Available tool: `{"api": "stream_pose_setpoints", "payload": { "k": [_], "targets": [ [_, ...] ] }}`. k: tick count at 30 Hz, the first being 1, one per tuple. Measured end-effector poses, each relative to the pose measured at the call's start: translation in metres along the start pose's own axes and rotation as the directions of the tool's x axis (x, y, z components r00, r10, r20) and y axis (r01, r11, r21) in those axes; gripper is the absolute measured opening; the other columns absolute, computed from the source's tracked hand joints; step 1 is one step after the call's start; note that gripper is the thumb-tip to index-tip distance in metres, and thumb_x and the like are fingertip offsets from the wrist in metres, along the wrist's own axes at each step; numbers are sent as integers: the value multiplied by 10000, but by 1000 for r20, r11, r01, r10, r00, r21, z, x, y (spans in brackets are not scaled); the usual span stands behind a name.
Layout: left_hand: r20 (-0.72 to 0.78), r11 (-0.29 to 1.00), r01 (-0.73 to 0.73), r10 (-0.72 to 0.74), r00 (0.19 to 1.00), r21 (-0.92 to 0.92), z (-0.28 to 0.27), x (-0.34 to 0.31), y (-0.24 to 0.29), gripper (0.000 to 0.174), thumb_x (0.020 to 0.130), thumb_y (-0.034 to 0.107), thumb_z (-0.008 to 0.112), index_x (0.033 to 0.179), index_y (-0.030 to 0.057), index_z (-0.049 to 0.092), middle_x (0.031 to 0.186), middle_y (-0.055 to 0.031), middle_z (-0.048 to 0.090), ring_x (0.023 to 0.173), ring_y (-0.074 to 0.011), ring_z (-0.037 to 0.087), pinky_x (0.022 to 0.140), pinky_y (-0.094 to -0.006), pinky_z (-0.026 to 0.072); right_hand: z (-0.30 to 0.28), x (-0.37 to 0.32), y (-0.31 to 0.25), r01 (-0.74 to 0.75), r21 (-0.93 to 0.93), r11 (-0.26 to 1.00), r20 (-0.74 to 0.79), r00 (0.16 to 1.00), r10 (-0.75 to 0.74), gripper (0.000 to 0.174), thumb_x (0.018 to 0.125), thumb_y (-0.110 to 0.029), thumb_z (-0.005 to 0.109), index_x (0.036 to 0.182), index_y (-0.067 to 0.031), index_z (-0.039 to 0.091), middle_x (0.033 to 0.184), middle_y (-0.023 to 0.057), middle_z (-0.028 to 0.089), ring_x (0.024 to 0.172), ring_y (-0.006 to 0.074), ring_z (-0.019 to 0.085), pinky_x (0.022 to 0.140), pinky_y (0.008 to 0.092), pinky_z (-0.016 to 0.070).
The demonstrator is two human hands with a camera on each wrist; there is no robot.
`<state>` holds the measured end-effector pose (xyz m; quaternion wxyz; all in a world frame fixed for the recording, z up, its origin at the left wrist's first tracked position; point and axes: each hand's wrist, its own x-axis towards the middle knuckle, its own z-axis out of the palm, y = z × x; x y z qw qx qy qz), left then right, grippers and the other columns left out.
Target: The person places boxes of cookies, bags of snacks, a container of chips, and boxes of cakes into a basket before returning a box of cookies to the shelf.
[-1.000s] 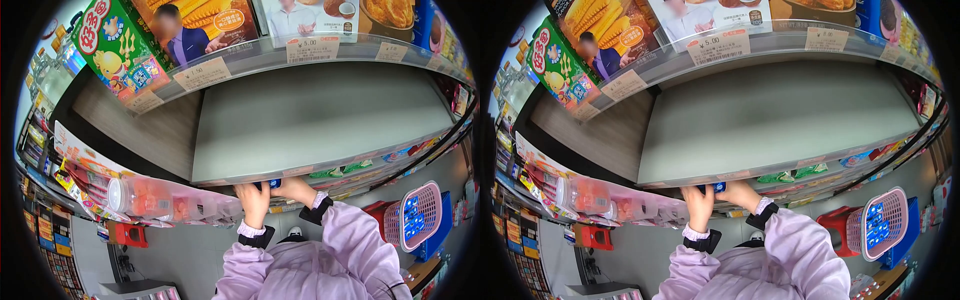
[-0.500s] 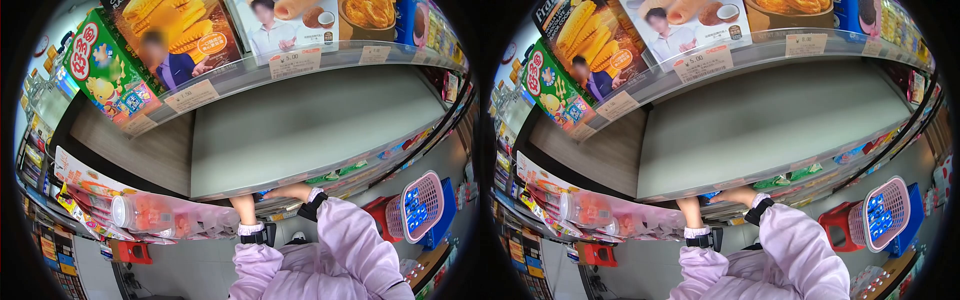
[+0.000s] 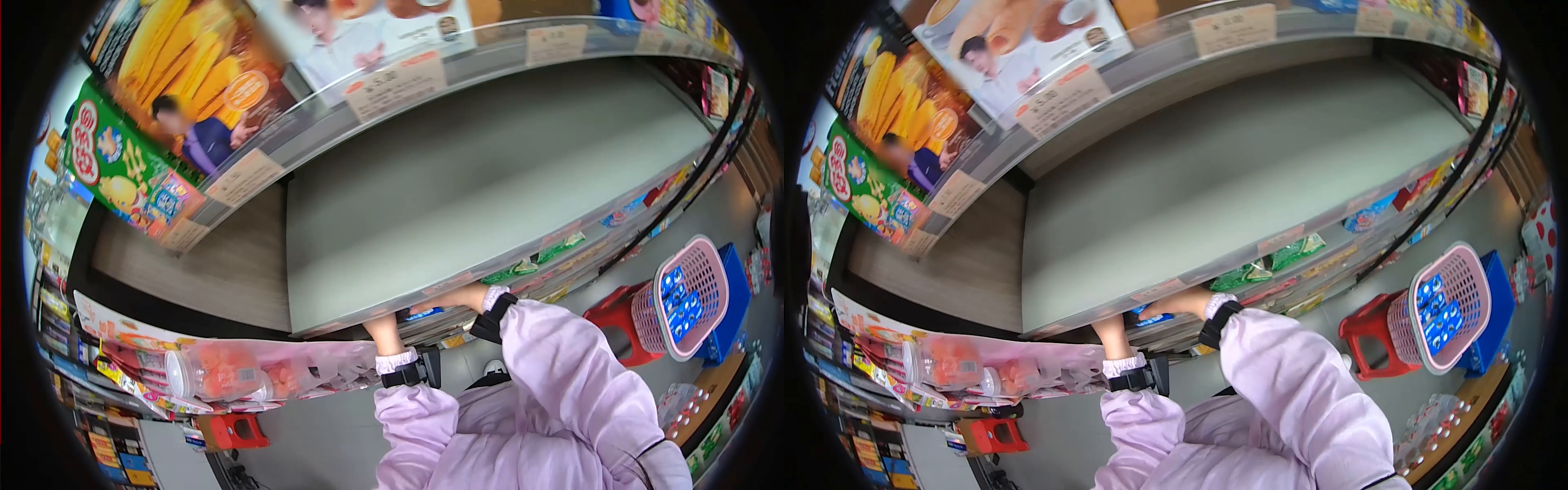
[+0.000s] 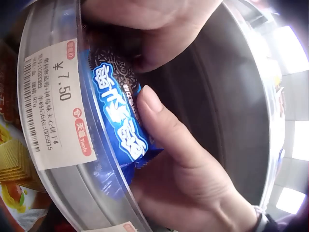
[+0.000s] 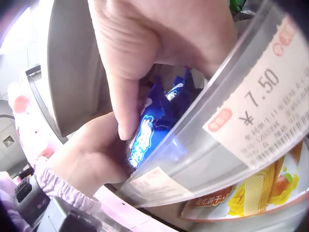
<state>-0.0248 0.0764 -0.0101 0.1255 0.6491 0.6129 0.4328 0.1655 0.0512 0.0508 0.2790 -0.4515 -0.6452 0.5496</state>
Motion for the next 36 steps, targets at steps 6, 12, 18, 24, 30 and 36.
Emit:
{"api": "stream_pose_setpoints", "payload": {
  "k": [6, 12, 18, 24, 30, 36],
  "targets": [
    [1, 993, -88, 88, 996, 83, 1, 9, -1, 284, 855, 257, 573, 1020, 29, 618, 1030, -156, 628, 953, -336, 576, 822, -421, 442, -3, 25, 14, 81, -120, 989, 100, 993, -69, 602, 668, -381, 760, 1161, -79, 592, 1121, 118, 628, 966, 246, 585, 830, 328, 448],
    [18, 991, -111, 110, 994, 77, -1, 14, -1, 265, 865, 229, 575, 1021, 19, 616, 1038, -154, 630, 944, -328, 581, 813, -415, 446, 2, 26, 34, 126, -77, 989, 10, 992, -126, 651, 640, -446, 768, 1123, -40, 610, 1115, 134, 629, 990, 259, 582, 882, 314, 426],
    [-23, 997, -75, 74, 997, -31, -3, 11, -4, 259, 881, 196, 559, 1026, -16, 599, 1042, -166, 627, 945, -300, 577, 812, -397, 441, 6, 9, 14, -79, -44, 996, -71, 995, 76, 548, 683, -356, 767, 1117, -59, 615, 1093, 93, 638, 971, 217, 588, 858, 297, 444],
    [-37, 954, 135, -150, 988, -267, -11, -7, 26, 332, 865, 96, 594, 1134, -86, 525, 1152, -180, 580, 1042, -235, 537, 922, -339, 396, 18, 9, 20, -27, -282, 959, -284, 957, -57, 687, 578, -405, 797, 1116, -31, 592, 1120, 171, 606, 1032, 307, 566, 906, 328, 423],
    [-3, 910, 140, -153, 988, -390, -19, -11, 49, 373, 820, 54, 627, 1146, -86, 513, 1166, -186, 567, 1060, -234, 528, 939, -333, 383, 22, 7, 19, 66, -281, 957, -361, 917, -170, 669, 625, -371, 797, 1143, -22, 559, 1143, 162, 588, 1074, 308, 538, 935, 355, 401],
    [-12, 891, 74, -88, 996, -447, -39, -17, 84, 326, 745, 46, 679, 1025, -79, 570, 1019, -177, 611, 970, -263, 571, 900, -348, 415, 15, 0, 14, 163, -130, 978, -393, 897, -201, 577, 676, -320, 782, 1112, -13, 561, 1124, 154, 593, 1045, 294, 548, 902, 350, 420]
  ]
}}
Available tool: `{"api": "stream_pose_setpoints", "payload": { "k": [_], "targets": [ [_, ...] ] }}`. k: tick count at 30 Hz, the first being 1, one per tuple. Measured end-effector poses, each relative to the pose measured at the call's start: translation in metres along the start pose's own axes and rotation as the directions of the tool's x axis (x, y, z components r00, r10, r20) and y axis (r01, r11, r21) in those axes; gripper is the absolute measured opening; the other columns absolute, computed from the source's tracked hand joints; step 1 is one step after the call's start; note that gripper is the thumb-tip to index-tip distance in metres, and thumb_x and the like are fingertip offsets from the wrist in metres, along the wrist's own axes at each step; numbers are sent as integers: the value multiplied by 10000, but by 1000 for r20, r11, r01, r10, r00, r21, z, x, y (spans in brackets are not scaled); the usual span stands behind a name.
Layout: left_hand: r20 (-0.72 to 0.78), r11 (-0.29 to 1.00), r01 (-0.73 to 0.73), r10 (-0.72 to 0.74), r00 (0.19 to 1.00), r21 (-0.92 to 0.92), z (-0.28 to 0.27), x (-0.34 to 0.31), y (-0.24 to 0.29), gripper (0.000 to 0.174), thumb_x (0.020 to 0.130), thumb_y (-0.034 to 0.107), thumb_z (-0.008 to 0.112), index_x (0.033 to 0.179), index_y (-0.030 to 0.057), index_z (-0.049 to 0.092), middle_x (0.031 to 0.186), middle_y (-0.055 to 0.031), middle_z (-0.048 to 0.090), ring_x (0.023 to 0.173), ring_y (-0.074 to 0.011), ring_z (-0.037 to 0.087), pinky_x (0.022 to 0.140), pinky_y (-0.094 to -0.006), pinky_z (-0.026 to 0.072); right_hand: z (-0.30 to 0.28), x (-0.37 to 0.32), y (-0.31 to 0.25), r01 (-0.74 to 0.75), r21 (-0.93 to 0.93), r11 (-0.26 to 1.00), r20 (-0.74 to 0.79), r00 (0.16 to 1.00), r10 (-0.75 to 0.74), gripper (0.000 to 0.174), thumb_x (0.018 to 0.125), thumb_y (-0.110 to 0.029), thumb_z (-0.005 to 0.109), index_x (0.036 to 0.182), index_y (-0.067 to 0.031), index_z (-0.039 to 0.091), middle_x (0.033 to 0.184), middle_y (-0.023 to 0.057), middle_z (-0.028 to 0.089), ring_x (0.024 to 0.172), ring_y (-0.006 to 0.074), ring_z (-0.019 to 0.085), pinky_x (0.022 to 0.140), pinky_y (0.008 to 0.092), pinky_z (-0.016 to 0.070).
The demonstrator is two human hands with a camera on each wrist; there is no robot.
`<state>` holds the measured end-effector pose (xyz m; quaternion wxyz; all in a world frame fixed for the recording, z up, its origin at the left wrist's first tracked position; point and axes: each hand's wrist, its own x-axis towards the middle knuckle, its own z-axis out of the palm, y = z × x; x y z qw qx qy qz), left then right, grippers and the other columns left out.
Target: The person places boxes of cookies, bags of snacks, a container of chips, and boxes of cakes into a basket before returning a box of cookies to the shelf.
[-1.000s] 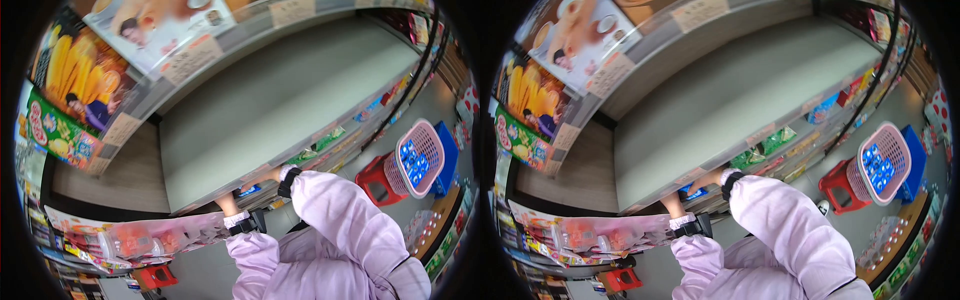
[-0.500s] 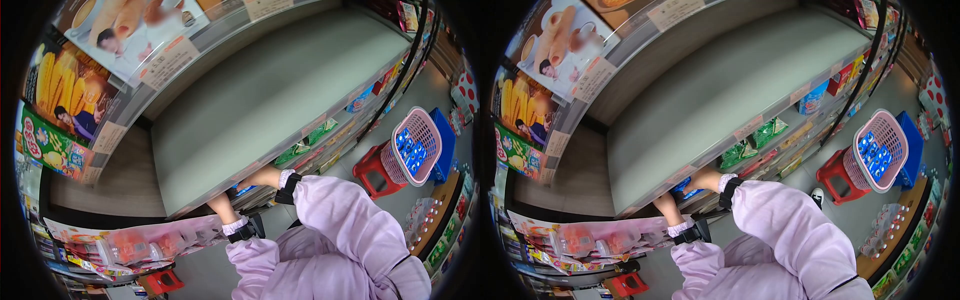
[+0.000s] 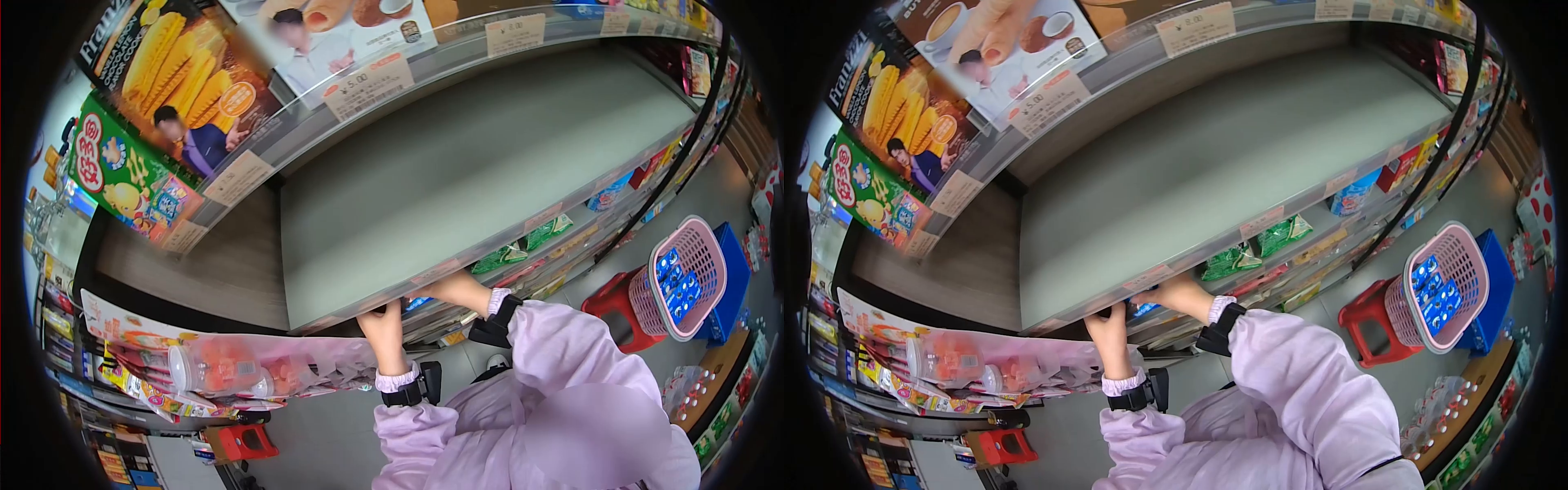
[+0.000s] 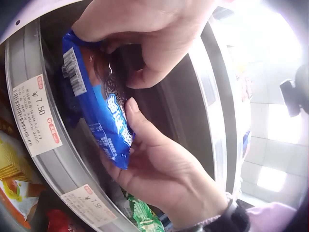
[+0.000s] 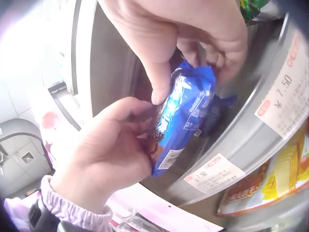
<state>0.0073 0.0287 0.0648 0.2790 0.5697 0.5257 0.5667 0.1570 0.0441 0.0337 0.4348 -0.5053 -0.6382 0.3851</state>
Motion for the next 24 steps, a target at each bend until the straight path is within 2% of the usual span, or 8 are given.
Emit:
{"api": "stream_pose_setpoints", "payload": {
  "k": [4, 8, 14, 15, 18, 19, 20, 24],
  "targets": [
    [4, 998, -25, 25, 1000, 52, 1, -6, -21, 459, 752, 41, 706, 1142, -57, 486, 1129, -156, 547, 1057, -220, 502, 945, -324, 367, -6, -3, -2, -14, 37, 999, -52, 999, 16, 514, 713, -271, 761, 1105, -6, 559, 1094, 151, 604, 1010, 290, 562, 885, 350, 431],
    [38, 984, 105, -100, 994, -142, 7, -13, -18, 568, 743, 36, 730, 1209, -38, 414, 1176, -148, 509, 1074, -211, 494, 951, -321, 375, -15, -18, -11, 39, 96, 995, -174, 984, -22, 479, 740, -234, 741, 1110, 6, 554, 1052, 166, 616, 986, 286, 578, 876, 342, 438],
    [193, 938, 184, -130, 973, -295, 4, -34, 6, 677, 747, 16, 721, 1294, -34, 325, 1216, -155, 462, 1104, -228, 480, 963, -326, 376, -31, -47, -8, 37, 275, 961, -149, 989, 5, 503, 770, -190, 709, 1169, 48, 517, 1095, 190, 605, 1012, 271, 580, 895, 343, 431],
    [298, 855, 405, -314, 901, -324, 2, -39, 32, 670, 765, 5, 698, 1310, -35, 311, 1236, -154, 453, 1110, -226, 485, 959, -339, 395, -30, -52, 1, 35, 368, 929, -136, 991, 17, 532, 787, -212, 704, 1190, 68, 500, 1120, 196, 596, 1015, 241, 578, 903, 339, 433],
    [388, 849, 404, -265, 883, -340, 0, -56, 32, 682, 776, -19, 673, 1344, -16, 295, 1258, -145, 448, 1126, -231, 482, 957, -354, 409, -35, -79, 18, -44, 462, 886, -153, 980, 128, 552, 798, -243, 707, 1193, 80, 495, 1112, 192, 594, 1008, 204, 569, 902, 322, 439],
    [390, 859, 389, -250, 886, -333, 1, -62, 35, 665, 783, -28, 661, 1340, -25, 298, 1249, -149, 462, 1118, -227, 490, 948, -348, 419, -49, -91, 3, -121, 391, 912, -100, 980, 173, 540, 839, -162, 678, 1256, 80, 436, 1156, 102, 567, 1051, 134, 513, 930, 280, 424],
    [396, 867, 377, -237, 887, -326, 2, -69, 35, 649, 790, -36, 650, 1337, -35, 300, 1239, -154, 475, 1111, -222, 498, 939, -343, 429, -48, -100, 19, -61, 451, 890, -114, 986, 125, 525, 843, -156, 674, 1263, 61, 444, 1158, 76, 566, 1032, 122, 515, 918, 273, 427],
    [562, 809, 472, -221, 797, -351, 14, -90, 48, 705, 755, -39, 684, 1342, -17, 294, 1256, -142, 446, 1132, -226, 475, 951, -355, 410, -87, -144, -4, -68, 502, 862, -140, 977, 158, 520, 823, -177, 694, 1236, 50, 475, 1105, 101, 585, 1001, 132, 536, 891, 274, 435]
  ]
}}
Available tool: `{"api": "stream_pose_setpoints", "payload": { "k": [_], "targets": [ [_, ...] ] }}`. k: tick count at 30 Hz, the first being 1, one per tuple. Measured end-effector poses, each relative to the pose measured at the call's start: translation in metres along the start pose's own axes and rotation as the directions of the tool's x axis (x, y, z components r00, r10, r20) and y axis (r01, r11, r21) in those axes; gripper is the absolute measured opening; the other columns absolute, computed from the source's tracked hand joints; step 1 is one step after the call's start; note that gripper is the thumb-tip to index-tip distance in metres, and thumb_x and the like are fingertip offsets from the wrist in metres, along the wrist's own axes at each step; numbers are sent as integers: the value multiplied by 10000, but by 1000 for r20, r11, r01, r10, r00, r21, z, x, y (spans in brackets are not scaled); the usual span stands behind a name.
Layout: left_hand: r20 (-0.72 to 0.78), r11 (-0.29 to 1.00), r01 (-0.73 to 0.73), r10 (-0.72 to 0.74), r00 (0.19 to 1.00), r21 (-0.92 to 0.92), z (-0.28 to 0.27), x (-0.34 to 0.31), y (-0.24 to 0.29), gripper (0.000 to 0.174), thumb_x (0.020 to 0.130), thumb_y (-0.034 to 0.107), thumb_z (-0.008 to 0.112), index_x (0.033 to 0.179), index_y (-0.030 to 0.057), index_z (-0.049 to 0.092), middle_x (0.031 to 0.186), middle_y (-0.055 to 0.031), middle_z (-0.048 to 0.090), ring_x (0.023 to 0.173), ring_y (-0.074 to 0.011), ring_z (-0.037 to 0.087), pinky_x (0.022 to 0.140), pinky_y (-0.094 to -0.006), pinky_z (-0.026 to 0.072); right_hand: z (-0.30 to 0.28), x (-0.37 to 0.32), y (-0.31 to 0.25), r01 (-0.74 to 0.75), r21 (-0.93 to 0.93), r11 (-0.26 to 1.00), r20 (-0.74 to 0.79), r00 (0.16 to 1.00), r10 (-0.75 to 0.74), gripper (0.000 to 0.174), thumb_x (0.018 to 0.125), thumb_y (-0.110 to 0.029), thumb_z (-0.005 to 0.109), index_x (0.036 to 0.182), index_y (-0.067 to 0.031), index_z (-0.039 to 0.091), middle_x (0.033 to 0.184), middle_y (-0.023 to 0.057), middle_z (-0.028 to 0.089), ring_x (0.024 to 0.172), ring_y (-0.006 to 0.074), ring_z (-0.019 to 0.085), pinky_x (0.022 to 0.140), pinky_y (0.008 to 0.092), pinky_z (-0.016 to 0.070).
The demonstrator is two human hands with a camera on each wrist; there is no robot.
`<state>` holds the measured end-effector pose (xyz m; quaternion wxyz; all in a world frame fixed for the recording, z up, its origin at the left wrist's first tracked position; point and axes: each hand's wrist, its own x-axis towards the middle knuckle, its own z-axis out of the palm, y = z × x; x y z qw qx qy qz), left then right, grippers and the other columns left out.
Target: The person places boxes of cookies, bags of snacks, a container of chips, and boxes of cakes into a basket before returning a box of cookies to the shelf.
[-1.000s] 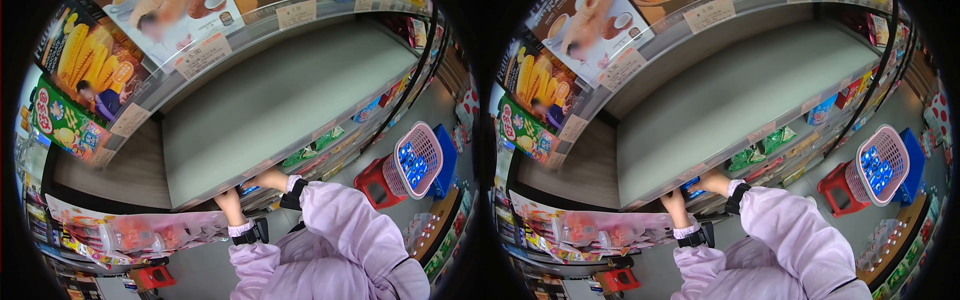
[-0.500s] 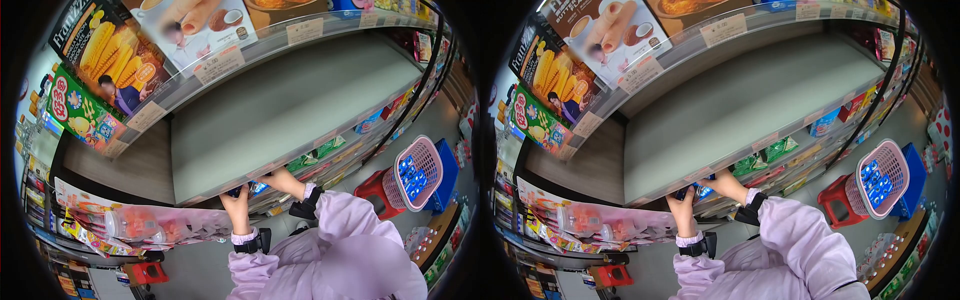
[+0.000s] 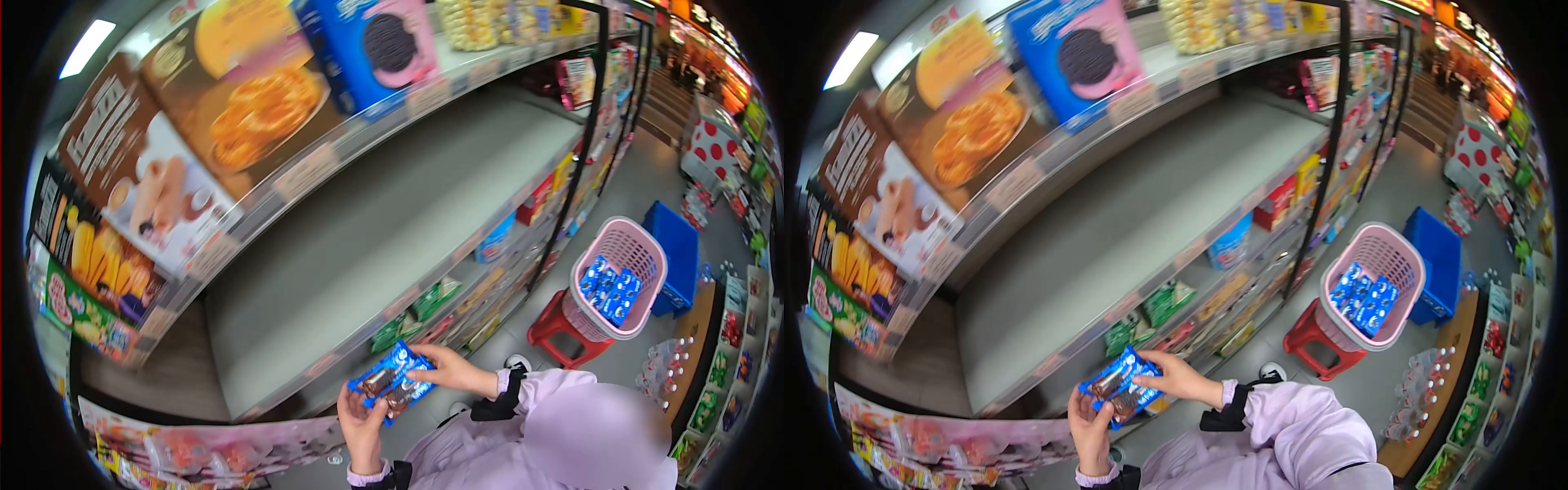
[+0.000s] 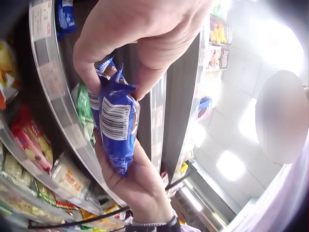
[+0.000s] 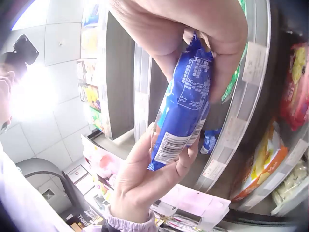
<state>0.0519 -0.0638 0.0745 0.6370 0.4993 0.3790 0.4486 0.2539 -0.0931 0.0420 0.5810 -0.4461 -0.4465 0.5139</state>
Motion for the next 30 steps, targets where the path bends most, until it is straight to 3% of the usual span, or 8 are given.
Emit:
{"api": "stream_pose_setpoints", "payload": {
  "k": [4, 8, 11, 14, 17, 24, 29, 30],
  "targets": [
    [186, 980, 196, -198, 963, 27, 39, 4, -7, 664, 761, -31, 688, 1322, -24, 334, 1223, -135, 485, 1102, -209, 498, 940, -336, 418, -47, -38, 1, -25, 0, 1000, -104, 994, 25, 530, 824, -158, 694, 1258, 43, 466, 1116, 84, 582, 1012, 132, 530, 892, 266, 432],
    [379, 936, 351, -316, 869, -24, 81, 17, -18, 515, 801, -5, 665, 1258, -44, 432, 1153, -124, 558, 1050, -182, 542, 915, -312, 438, -96, -74, -27, -144, 116, 983, -175, 971, 163, 523, 834, -144, 684, 1260, 58, 460, 1132, 74, 575, 1015, 124, 531, 905, 259, 427],
    [477, 877, 479, -408, 778, -31, 122, 30, -24, 480, 821, 40, 663, 1243, -54, 452, 1161, -121, 560, 1052, -177, 542, 924, -307, 431, -133, -93, -57, -148, 107, 983, -208, 964, 168, 514, 842, -128, 672, 1270, 51, 453, 1135, 56, 573, 1013, 106, 528, 900, 256, 432],
    [535, 888, 455, -417, 735, 67, 170, 40, -36, 490, 814, 42, 673, 1242, -48, 452, 1158, -120, 558, 1054, -176, 540, 926, -303, 427, -177, -106, -65, -132, 92, 987, -226, 962, 150, 502, 845, -107, 663, 1275, 44, 452, 1133, 45, 576, 1014, 101, 528, 900, 256, 435],
    [553, 910, 405, -382, 740, 87, 222, 46, -40, 521, 799, 54, 694, 1243, -40, 438, 1157, -112, 543, 1055, -172, 535, 921, -300, 430, -220, -114, -90, -117, 122, 986, -216, 966, 141, 500, 845, -85, 658, 1281, 39, 448, 1155, 59, 572, 1035, 107, 526, 913, 259, 432],
    [659, 860, 507, -417, 626, 62, 325, 61, -39, 593, 775, 72, 721, 1261, -28, 396, 1162, -104, 516, 1058, -165, 526, 920, -305, 434, -315, -125, -146, -78, 46, 996, -224, 971, 86, 526, 823, -83, 682, 1276, 45, 450, 1179, 94, 562, 1078, 137, 515, 952, 279, 410],
    [719, 915, 391, -338, 607, 99, 379, 73, -11, 691, 765, 60, 724, 1333, -43, 345, 1246, -126, 489, 1147, -201, 494, 973, -337, 409, -371, -110, -183, -12, -136, 991, -128, 992, -5, 601, 777, -176, 740, 1261, 48, 462, 1174, 143, 557, 1118, 182, 497, 978, 310, 379],
    [707, 932, 350, -309, 636, 93, 391, 74, 3, 682, 761, 63, 726, 1321, -44, 351, 1227, -125, 503, 1128, -196, 504, 969, -333, 408, -379, -104, -198, -5, -175, 985, -100, 995, -12, 609, 769, -170, 745, 1262, 42, 457, 1187, 140, 549, 1124, 184, 497, 983, 315, 379]
  ]
}}
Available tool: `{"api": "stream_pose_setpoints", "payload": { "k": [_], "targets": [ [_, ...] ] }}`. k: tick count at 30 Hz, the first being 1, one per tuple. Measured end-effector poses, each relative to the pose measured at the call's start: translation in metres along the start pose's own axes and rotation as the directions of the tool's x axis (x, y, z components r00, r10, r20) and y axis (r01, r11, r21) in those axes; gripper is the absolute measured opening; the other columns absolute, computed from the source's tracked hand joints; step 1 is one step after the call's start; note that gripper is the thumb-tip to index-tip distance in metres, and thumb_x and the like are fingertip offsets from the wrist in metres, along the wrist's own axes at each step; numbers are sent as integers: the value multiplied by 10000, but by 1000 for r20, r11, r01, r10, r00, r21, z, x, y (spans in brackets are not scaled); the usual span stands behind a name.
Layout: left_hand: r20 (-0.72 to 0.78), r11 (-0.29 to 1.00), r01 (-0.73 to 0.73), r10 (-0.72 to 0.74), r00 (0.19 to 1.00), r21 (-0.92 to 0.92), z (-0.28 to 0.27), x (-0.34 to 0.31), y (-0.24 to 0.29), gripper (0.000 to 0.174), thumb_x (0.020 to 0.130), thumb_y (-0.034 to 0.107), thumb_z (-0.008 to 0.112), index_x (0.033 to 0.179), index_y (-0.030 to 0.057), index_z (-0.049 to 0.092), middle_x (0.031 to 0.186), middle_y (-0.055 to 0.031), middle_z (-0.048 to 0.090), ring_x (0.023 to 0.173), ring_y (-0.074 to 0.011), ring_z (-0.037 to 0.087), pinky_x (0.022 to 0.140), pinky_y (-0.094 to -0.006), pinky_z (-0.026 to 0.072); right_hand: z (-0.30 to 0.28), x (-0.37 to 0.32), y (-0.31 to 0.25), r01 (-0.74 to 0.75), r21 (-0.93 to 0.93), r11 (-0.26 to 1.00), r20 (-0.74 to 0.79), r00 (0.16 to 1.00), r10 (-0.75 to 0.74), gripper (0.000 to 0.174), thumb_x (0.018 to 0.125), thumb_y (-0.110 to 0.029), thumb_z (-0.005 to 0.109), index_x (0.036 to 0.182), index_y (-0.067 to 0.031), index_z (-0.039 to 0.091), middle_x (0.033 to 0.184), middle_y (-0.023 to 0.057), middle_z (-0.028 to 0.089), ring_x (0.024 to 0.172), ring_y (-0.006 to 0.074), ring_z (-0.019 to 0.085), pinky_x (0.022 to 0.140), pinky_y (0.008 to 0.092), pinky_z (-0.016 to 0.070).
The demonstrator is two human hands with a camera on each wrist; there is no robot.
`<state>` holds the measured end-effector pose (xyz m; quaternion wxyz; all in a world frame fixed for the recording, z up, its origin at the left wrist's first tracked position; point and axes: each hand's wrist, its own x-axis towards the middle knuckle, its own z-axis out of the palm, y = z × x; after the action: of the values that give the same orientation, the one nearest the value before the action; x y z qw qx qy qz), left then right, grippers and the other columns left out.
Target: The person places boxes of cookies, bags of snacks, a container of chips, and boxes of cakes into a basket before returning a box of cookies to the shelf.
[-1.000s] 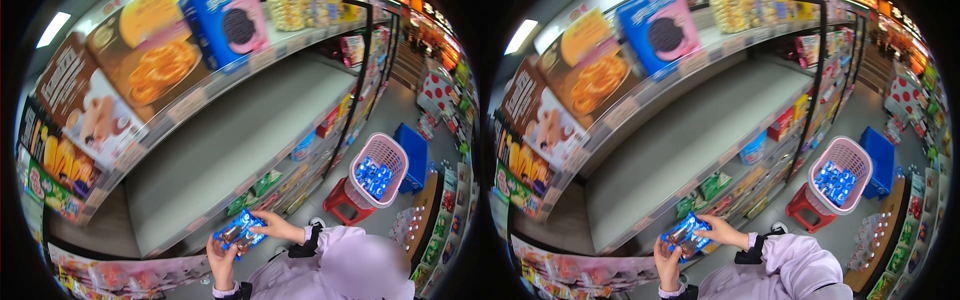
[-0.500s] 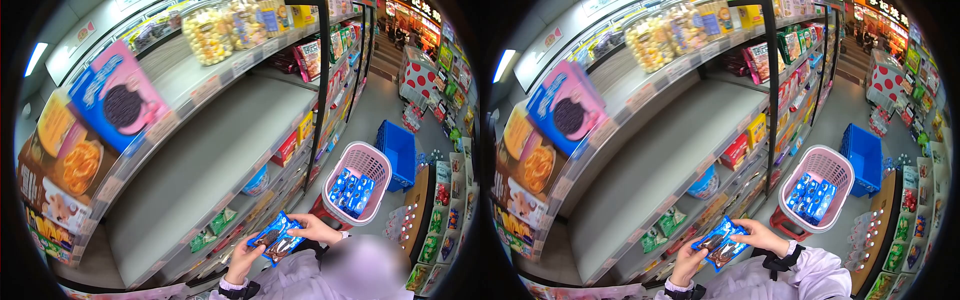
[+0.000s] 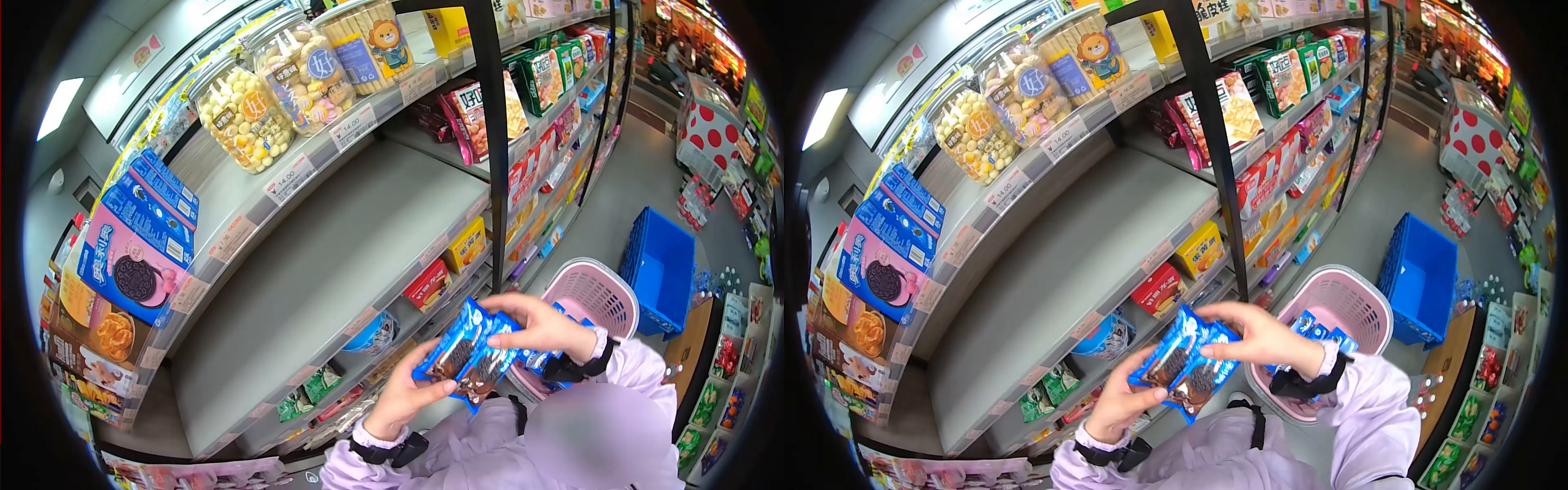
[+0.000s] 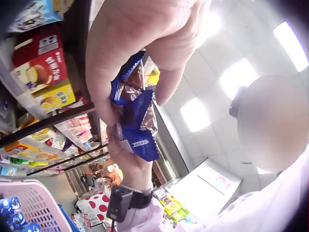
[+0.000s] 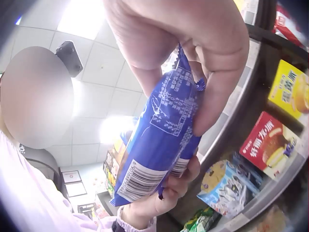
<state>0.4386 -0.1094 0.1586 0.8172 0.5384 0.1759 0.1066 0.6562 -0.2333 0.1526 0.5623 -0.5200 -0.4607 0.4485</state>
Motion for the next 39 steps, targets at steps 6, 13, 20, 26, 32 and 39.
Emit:
{"api": "stream_pose_setpoints", "payload": {
  "k": [6, 13, 20, 26, 32, 39],
  "targets": [
    [-172, 920, -229, 293, 941, 317, 23, 32, 71, 594, 782, 88, 710, 1260, -49, 385, 1173, -123, 541, 1060, -183, 540, 933, -315, 423, -36, 77, -76, 240, -20, 970, 93, 967, -238, 633, 734, -166, 770, 1237, 47, 450, 1181, 149, 543, 1120, 210, 509, 977, 325, 394],
    [-338, 955, -207, 270, 901, 213, -11, 89, 117, 469, 827, 169, 675, 1174, -67, 465, 979, -97, 606, 820, -145, 604, 733, -288, 513, -49, 182, -106, 106, -151, 983, -40, 993, -113, 584, 729, -212, 773, 1176, 26, 481, 1030, 101, 565, 928, 146, 572, 754, 280, 487],
    [-430, 858, -52, 307, 849, 511, -35, 115, 121, 357, 787, 202, 693, 983, -82, 604, 841, -86, 651, 715, -111, 587, 632, -249, 462, -60, 232, -77, -11, -272, 962, -103, 995, -18, 615, 696, -230, 779, 1160, 58, 495, 1002, 114, 573, 859, 156, 603, 675, 279, 507],
    [-425, 754, 109, 239, 873, 647, -51, 118, 120, 436, 771, 246, 708, 1008, -101, 591, 830, -116, 660, 741, -140, 616, 649, -262, 474, -68, 245, -56, 8, -507, 862, -152, 983, -99, 650, 654, -271, 800, 1113, 87, 511, 989, 161, 596, 834, 240, 625, 677, 324, 512],
    [-337, 481, 186, 250, 908, 857, -75, 127, 113, 569, 789, 279, 705, 1131, -132, 511, 839, -137, 667, 764, -149, 638, 649, -245, 484, -65, 227, -38, 202, -869, 451, -66, 858, -510, 559, 691, -274, 755, 1104, 33, 536, 1053, 234, 555, 959, 384, 563, 849, 406, 456],
    [-239, 419, 117, 252, 938, 900, -52, 123, 133, 583, 724, 317, 717, 1080, -116, 555, 775, -152, 623, 640, -206, 607, 567, -312, 482, -37, 157, -45, 416, -850, 322, 189, 812, -552, 303, 799, -150, 617, 1083, -48, 593, 1059, 137, 563, 967, 360, 540, 856, 423, 435]
  ]
}}
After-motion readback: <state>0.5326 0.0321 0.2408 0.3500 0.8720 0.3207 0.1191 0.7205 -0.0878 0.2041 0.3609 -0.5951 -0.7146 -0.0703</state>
